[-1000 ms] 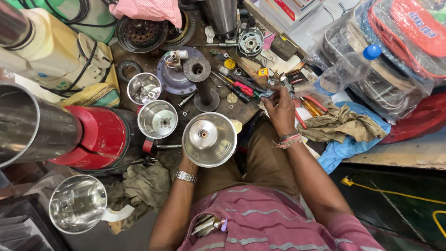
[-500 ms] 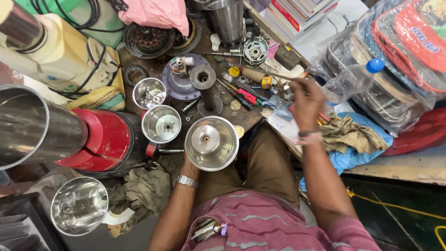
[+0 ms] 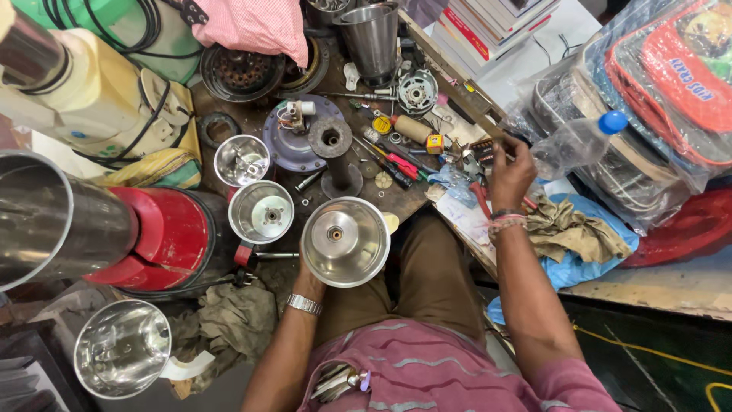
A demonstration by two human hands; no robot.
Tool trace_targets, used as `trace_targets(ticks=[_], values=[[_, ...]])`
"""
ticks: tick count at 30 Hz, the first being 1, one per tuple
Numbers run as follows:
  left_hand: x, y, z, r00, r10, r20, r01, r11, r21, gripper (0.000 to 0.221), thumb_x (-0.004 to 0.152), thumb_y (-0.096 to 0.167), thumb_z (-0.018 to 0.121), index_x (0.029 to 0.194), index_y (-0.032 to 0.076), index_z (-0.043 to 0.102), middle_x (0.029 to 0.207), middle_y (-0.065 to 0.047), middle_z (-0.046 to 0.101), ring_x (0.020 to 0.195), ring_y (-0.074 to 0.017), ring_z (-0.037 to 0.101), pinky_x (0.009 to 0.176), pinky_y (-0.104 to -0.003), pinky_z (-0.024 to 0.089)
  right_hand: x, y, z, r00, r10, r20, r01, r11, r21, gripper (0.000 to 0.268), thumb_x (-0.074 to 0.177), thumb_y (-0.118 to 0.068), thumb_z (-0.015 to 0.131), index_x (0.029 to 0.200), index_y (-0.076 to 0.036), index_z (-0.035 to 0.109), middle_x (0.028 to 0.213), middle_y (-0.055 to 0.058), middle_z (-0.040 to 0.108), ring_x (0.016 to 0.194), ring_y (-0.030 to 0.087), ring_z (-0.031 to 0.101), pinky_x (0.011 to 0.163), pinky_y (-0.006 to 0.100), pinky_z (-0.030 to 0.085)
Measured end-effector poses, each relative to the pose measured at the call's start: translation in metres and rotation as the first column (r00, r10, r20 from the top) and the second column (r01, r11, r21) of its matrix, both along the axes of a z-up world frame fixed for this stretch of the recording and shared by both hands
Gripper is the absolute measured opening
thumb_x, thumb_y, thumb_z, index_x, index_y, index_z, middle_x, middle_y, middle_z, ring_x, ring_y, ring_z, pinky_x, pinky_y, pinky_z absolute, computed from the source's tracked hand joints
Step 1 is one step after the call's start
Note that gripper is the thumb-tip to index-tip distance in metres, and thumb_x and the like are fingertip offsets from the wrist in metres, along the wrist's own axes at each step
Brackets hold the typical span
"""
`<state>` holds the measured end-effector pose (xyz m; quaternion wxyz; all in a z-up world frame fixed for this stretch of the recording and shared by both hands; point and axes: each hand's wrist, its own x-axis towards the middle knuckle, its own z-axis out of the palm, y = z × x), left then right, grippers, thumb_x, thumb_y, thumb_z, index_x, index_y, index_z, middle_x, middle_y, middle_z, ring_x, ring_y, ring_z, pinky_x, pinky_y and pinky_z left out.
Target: The person disassembles a small appliance, removes a cylindrical component, and uses a hammer to tap it. They then reassemble the appliance and use pliers to adjust a part inside the container.
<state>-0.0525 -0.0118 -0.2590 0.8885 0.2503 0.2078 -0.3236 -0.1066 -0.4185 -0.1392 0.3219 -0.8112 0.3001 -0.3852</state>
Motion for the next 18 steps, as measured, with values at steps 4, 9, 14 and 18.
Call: trace_targets(ticks=[4, 9, 14, 18], values=[[-0.004, 0.001, -0.002, 1.0, 0.007, -0.014, -0.007, 1.0, 0.007, 0.034, 0.1, 0.036, 0.056, 0.117, 0.009, 0.067, 0.11, -0.009, 0.073, 0.097, -0.0217, 0.071, 0.088, -0.038, 0.06, -0.011, 0.006, -0.003, 0.973, -0.036, -0.227, -0.083, 0.864, -0.496, 0.022, 0.093, -0.003, 0.073, 0.114, -0.001, 0.069, 0.138, 0.028, 0.061, 0.122, 0.043, 0.06, 0.103, 0.05, 0.047], [-0.005, -0.001, -0.005, 0.999, 0.032, -0.016, -0.032, 0.999, 0.006, 0.033, 0.1, 0.035, 0.056, 0.117, 0.009, 0.067, 0.11, -0.009, 0.073, 0.097, -0.0216, 0.071, 0.088, -0.037, 0.06, 0.026, 0.044, -0.014, 0.969, 0.182, -0.169, -0.24, 0.864, -0.443, 0.035, 0.095, -0.002, 0.07, 0.129, 0.002, 0.063, 0.134, 0.025, 0.059, 0.126, 0.046, 0.054, 0.109, 0.053, 0.043], [-0.007, -0.002, -0.009, 0.998, 0.055, -0.019, -0.055, 0.998, 0.014, 0.033, 0.1, 0.035, 0.056, 0.117, 0.009, 0.067, 0.109, -0.009, 0.073, 0.097, -0.0215, 0.071, 0.088, -0.037, 0.06, 0.113, 0.084, -0.04, 0.735, 0.6, -0.315, -0.671, 0.71, -0.213, 0.038, 0.088, 0.001, 0.059, 0.125, 0.002, 0.065, 0.132, 0.024, 0.063, 0.119, 0.043, 0.059, 0.103, 0.048, 0.047], [-0.009, 0.001, -0.016, 0.997, 0.071, -0.03, -0.07, 0.997, 0.034, 0.033, 0.1, 0.035, 0.056, 0.117, 0.009, 0.067, 0.109, -0.009, 0.074, 0.097, -0.0214, 0.071, 0.088, -0.037, 0.06, 0.181, 0.084, -0.061, 0.712, 0.541, -0.447, -0.692, 0.647, -0.319, 0.039, 0.087, 0.003, 0.054, 0.125, 0.003, 0.067, 0.127, 0.024, 0.064, 0.111, 0.043, 0.062, 0.097, 0.047, 0.05]])
